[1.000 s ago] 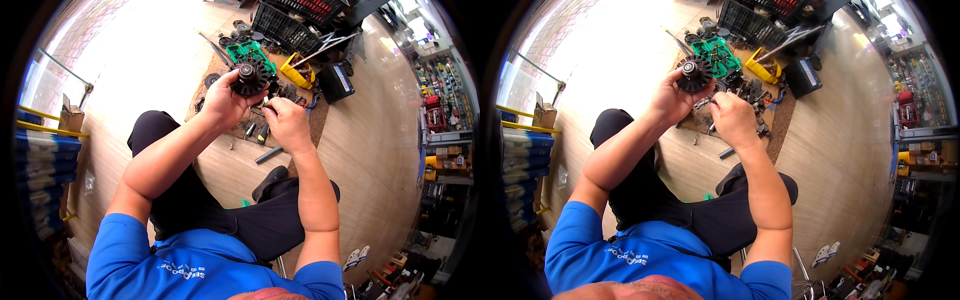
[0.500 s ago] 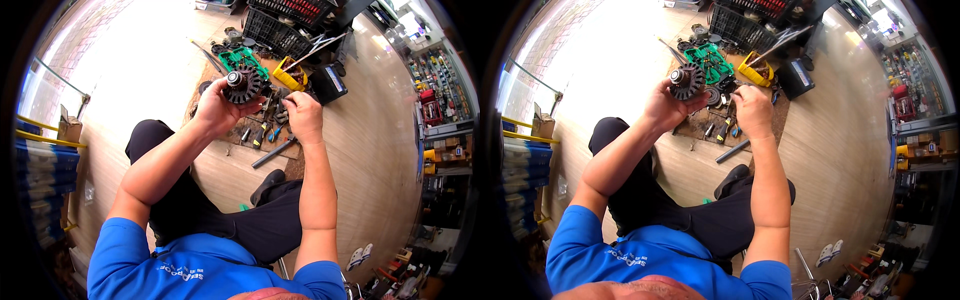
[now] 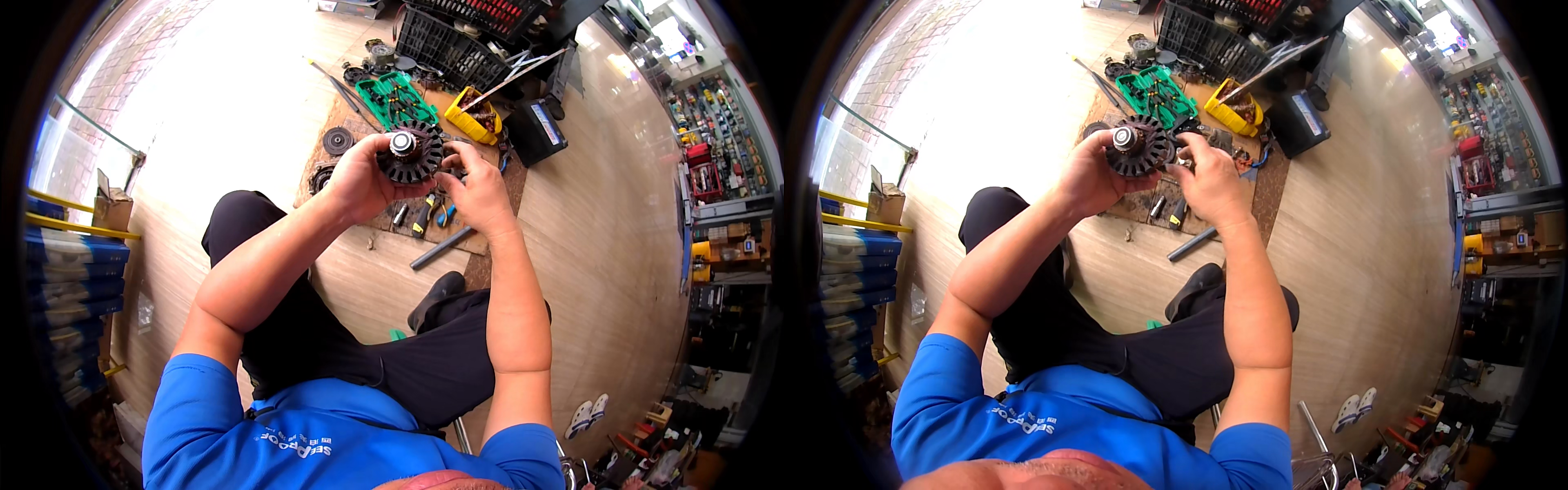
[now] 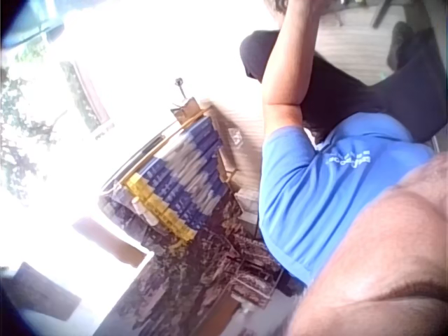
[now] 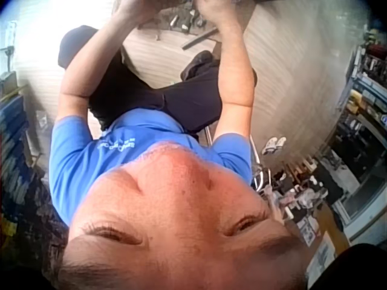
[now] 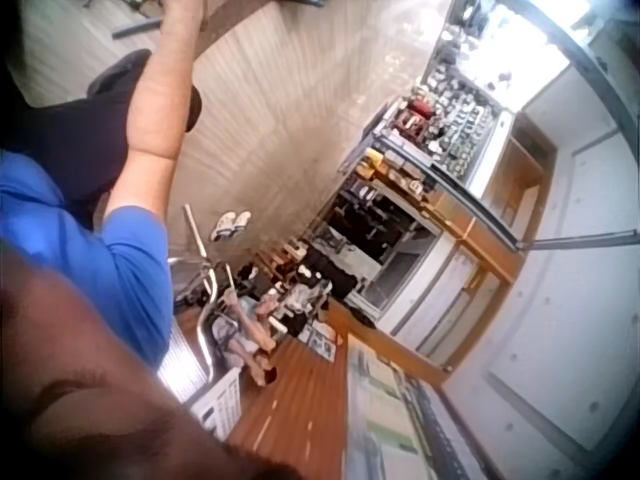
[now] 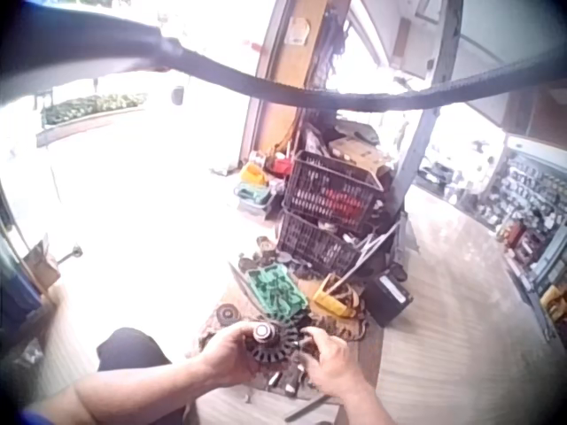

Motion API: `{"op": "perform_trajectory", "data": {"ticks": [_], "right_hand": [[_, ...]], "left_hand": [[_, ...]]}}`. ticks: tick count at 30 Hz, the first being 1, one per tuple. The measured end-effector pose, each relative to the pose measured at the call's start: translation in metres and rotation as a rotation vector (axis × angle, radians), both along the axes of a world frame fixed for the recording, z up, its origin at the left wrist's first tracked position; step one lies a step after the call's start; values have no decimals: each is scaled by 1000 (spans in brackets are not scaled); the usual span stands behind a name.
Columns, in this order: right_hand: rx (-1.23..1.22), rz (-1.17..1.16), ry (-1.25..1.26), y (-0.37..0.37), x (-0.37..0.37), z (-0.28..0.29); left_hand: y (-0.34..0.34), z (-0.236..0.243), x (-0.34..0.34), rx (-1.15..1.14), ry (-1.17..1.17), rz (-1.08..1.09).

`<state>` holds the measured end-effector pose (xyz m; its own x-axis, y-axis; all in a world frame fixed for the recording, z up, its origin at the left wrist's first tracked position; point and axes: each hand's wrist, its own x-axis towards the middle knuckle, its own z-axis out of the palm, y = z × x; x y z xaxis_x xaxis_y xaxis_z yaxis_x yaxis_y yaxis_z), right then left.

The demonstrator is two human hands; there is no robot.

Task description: The person handles a car alternator on a wooden board. They pull a wire by hand, probe the internal components with a screwdriver, and turn the assembly over to examine different sides.

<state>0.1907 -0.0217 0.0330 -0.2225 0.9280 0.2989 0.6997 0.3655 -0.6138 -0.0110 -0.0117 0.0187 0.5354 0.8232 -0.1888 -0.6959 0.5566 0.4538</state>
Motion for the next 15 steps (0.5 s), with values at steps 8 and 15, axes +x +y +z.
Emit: {"op": "perform_trajectory", "data": {"ticks": [8,15], "right_hand": [[-50,78,65,1,2,3],[-207,26,305,-4,5,13]], "left_hand": [[0,-5,1,17,93,-47],[2,-1,4,-36,116,38]]}}
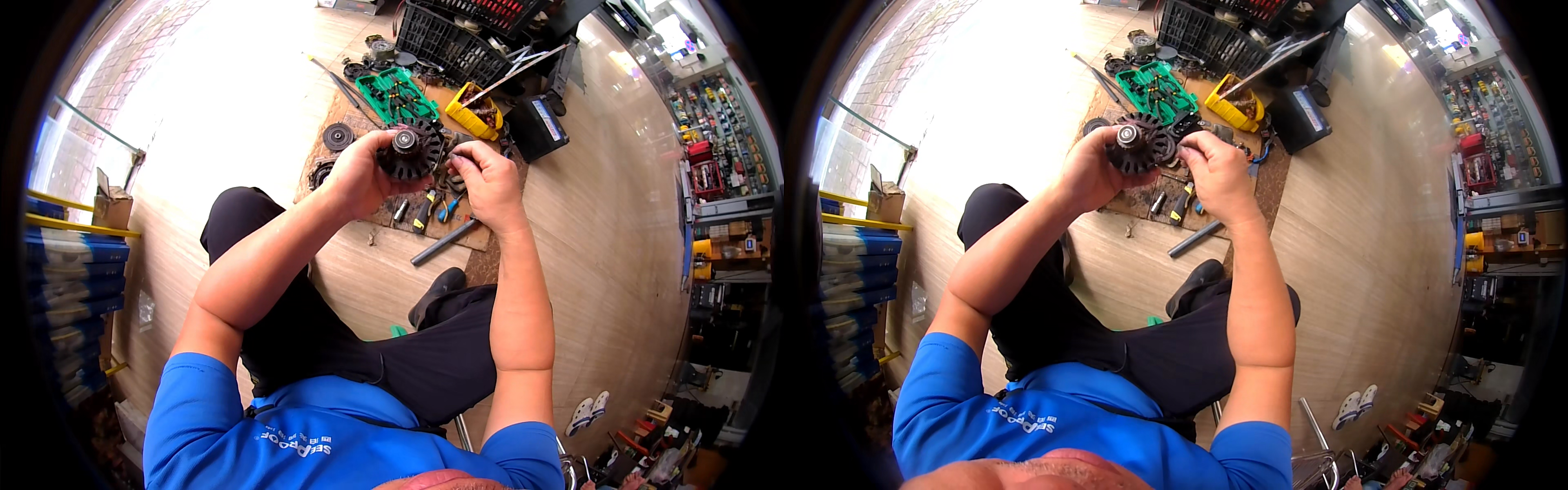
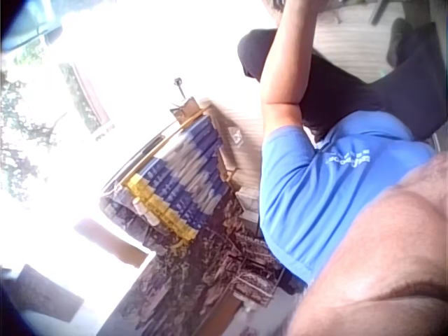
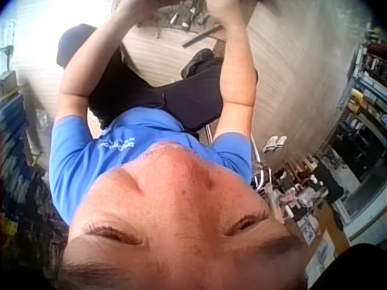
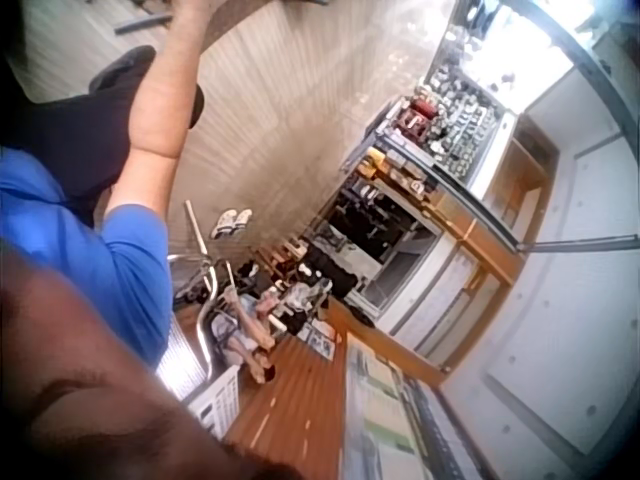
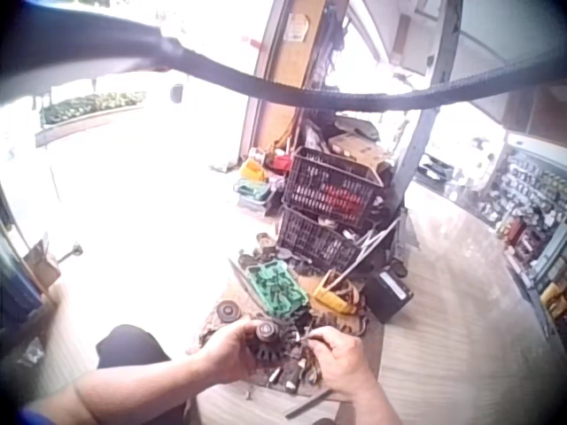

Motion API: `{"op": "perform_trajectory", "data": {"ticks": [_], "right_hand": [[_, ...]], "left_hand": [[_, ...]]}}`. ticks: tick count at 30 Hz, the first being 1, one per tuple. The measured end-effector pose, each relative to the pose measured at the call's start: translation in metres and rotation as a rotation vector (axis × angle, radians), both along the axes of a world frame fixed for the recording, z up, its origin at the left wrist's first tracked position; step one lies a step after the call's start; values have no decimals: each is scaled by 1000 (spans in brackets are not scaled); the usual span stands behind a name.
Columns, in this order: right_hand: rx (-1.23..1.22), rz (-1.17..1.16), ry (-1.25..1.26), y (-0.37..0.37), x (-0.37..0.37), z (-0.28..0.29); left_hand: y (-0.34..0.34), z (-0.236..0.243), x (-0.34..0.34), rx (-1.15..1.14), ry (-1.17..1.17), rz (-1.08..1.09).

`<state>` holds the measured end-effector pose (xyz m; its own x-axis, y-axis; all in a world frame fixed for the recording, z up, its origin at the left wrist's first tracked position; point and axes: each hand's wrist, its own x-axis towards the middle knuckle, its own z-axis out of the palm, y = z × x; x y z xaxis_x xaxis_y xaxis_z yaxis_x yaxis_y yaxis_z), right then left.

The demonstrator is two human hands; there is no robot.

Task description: The person handles a car alternator on a wooden board. They pull a wire by hand, probe the internal components with a screwdriver, and turn the assembly over to examine different sides.

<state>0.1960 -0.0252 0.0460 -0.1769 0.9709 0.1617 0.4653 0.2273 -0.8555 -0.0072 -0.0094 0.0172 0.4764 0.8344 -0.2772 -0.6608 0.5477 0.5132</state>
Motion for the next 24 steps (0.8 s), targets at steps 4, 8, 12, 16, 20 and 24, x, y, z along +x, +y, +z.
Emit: {"op": "perform_trajectory", "data": {"ticks": [4,8,12,16,20,24], "right_hand": [[-44,83,106,-9,0,16],[-58,346,12,-18,-3,30],[-86,416,-125,-21,-9,30],[-93,389,-286,-19,-6,30],[-141,255,-423,-16,6,26],[-98,131,-470,-10,22,25]], "left_hand": [[2,-3,-2,-9,0,24],[7,-9,-6,-24,-58,106],[11,-9,-10,-44,-159,136],[12,-8,-15,1,-230,117],[9,3,-15,25,-252,105],[8,2,-17,59,-344,75]]}}
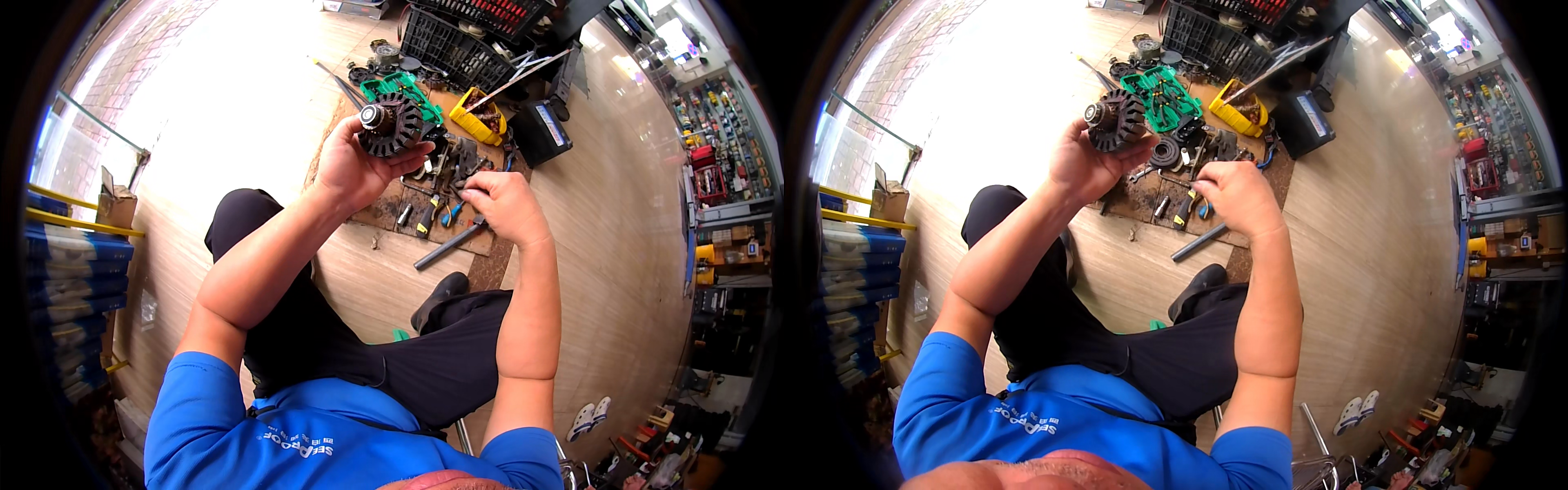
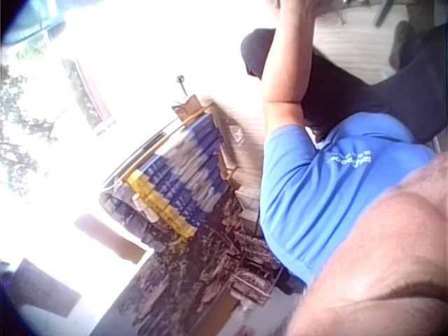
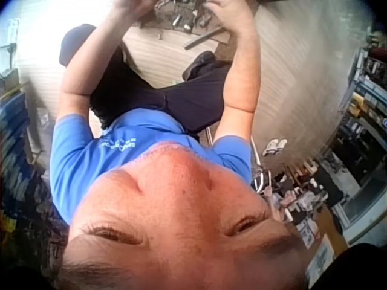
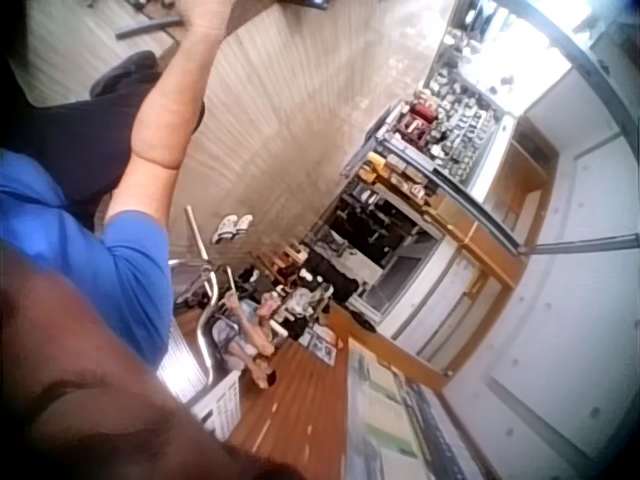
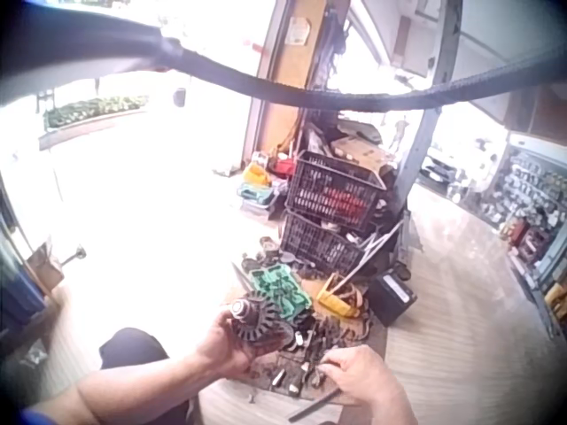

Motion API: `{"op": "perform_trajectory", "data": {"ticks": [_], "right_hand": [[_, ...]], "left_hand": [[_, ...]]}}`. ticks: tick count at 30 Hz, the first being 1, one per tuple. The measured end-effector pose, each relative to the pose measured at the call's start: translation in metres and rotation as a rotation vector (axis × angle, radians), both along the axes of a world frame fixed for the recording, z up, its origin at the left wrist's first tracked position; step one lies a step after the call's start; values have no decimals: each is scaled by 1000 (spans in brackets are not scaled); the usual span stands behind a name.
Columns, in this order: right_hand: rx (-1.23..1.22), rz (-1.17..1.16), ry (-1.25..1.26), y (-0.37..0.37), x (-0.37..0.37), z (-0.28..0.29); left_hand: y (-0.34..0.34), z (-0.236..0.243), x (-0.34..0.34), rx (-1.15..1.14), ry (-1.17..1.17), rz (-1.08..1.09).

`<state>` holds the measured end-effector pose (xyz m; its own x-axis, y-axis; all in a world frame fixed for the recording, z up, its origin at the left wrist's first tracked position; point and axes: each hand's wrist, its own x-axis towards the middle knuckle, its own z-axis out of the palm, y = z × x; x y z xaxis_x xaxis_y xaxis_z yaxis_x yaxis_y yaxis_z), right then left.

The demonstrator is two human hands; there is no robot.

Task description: The person handles a car alternator on a wooden board. They pull a wire by hand, probe the internal components with a screwdriver, and turn the assembly over to examine different sides.

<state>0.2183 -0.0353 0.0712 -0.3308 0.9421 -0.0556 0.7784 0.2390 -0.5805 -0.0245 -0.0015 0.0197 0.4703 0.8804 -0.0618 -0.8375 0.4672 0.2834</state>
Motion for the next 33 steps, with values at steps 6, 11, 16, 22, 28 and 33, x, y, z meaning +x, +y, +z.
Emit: {"op": "perform_trajectory", "data": {"ticks": [6,11,16,22,28,33], "right_hand": [[24,-63,-20,5,5,-1],[-75,-66,45,9,7,-17],[-37,-16,35,12,22,-24],[-35,-83,140,23,59,-21],[-83,-200,104,18,72,-17],[-118,-248,-240,24,67,-14]], "left_hand": [[-3,5,3,32,20,23],[-1,4,3,13,100,105],[0,1,4,7,151,119],[10,-8,-15,118,-5,92],[17,-24,-22,288,-188,-48],[12,-22,-15,201,-141,-67]]}}
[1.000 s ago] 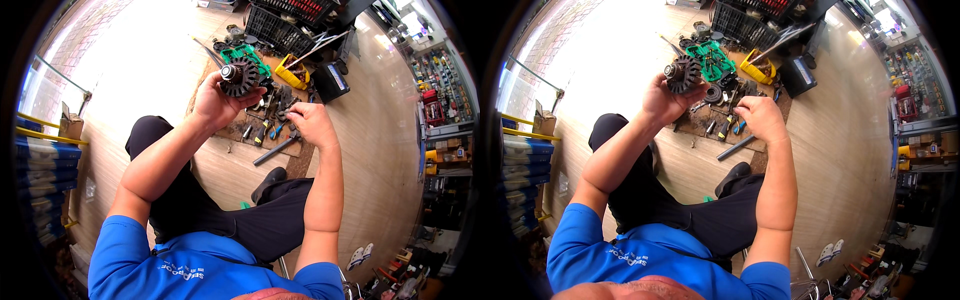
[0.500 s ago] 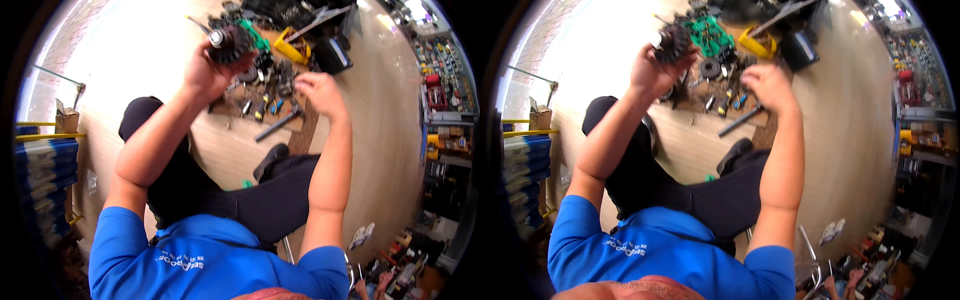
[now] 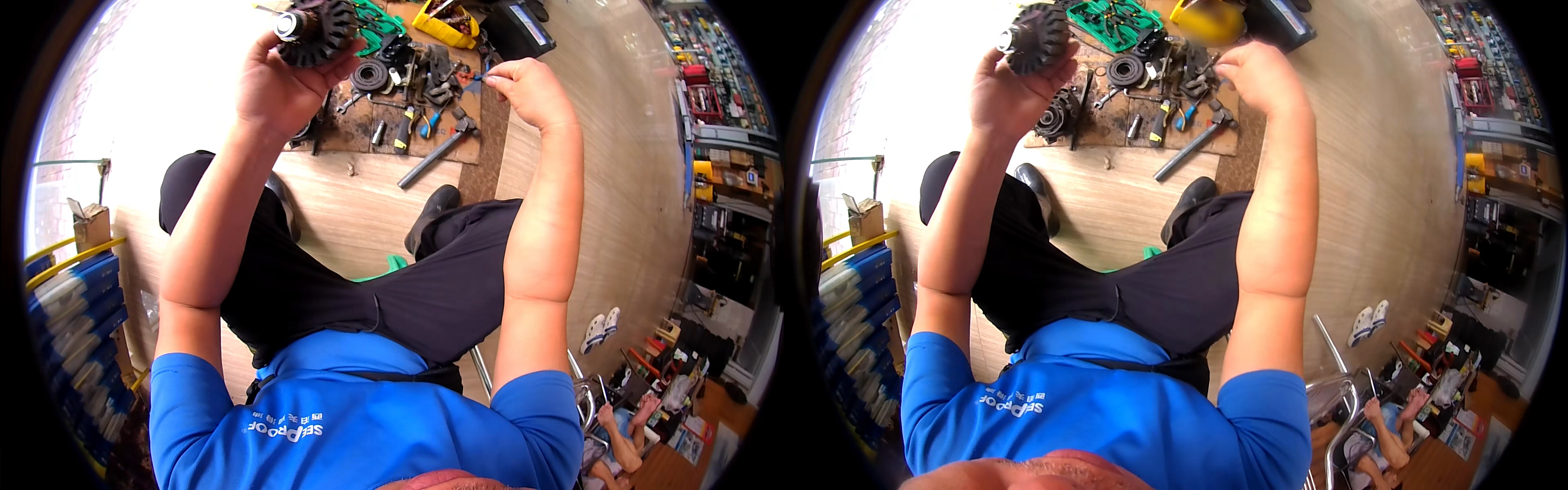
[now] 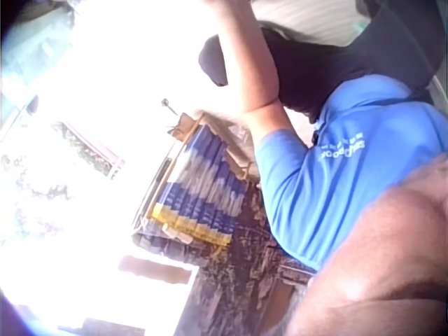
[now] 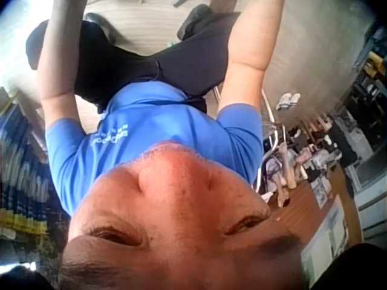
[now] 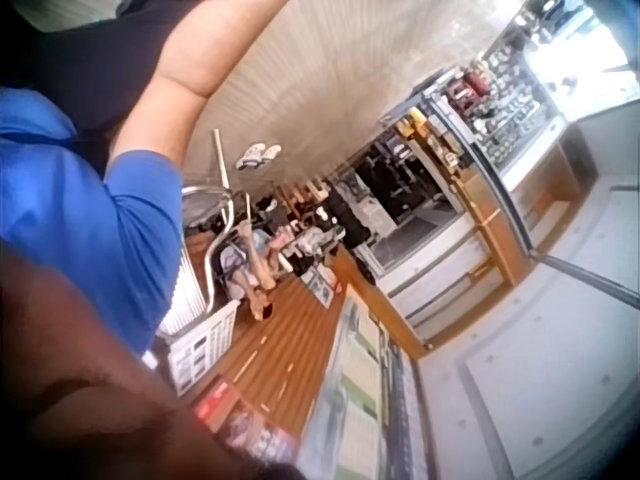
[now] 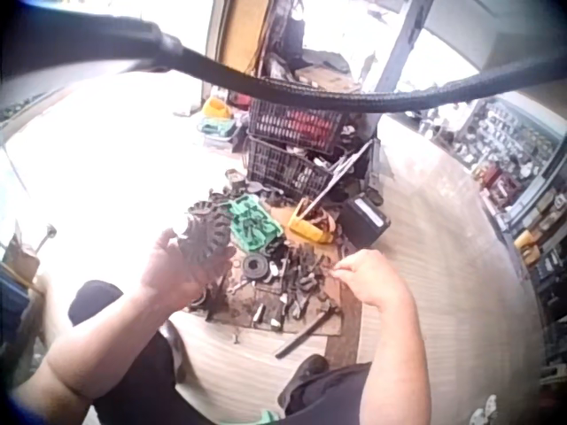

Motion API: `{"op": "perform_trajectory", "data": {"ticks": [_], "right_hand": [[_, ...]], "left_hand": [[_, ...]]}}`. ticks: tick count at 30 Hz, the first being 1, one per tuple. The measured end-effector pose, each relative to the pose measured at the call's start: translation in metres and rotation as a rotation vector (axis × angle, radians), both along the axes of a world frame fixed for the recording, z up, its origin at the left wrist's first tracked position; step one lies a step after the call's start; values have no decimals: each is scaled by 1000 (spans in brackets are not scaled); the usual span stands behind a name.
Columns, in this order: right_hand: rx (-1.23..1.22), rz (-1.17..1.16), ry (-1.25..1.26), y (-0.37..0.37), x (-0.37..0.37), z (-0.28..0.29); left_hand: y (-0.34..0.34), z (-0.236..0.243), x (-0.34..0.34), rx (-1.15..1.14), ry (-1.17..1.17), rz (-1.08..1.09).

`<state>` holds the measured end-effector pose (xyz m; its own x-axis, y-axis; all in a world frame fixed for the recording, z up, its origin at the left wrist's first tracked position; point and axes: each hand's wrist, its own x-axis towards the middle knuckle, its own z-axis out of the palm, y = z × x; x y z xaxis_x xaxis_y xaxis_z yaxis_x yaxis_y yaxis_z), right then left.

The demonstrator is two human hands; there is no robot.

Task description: The person handles a car alternator on a wooden board. They pull a wire by hand, probe the internal components with a screwdriver, and turn the assembly over to examine different sides.

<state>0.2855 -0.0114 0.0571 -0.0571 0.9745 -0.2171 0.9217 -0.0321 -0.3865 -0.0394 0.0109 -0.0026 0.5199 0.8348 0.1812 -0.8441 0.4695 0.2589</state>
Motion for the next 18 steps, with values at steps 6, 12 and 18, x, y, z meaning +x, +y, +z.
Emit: {"op": "perform_trajectory", "data": {"ticks": [6,12,18], "right_hand": [[-71,336,292,-10,-31,-8],[-171,239,977,-16,-91,-24],[-207,200,999,-15,-93,-32]], "left_hand": [[-15,8,26,-134,325,55],[-22,8,35,-90,348,-71],[-25,9,30,-92,389,-100]]}}
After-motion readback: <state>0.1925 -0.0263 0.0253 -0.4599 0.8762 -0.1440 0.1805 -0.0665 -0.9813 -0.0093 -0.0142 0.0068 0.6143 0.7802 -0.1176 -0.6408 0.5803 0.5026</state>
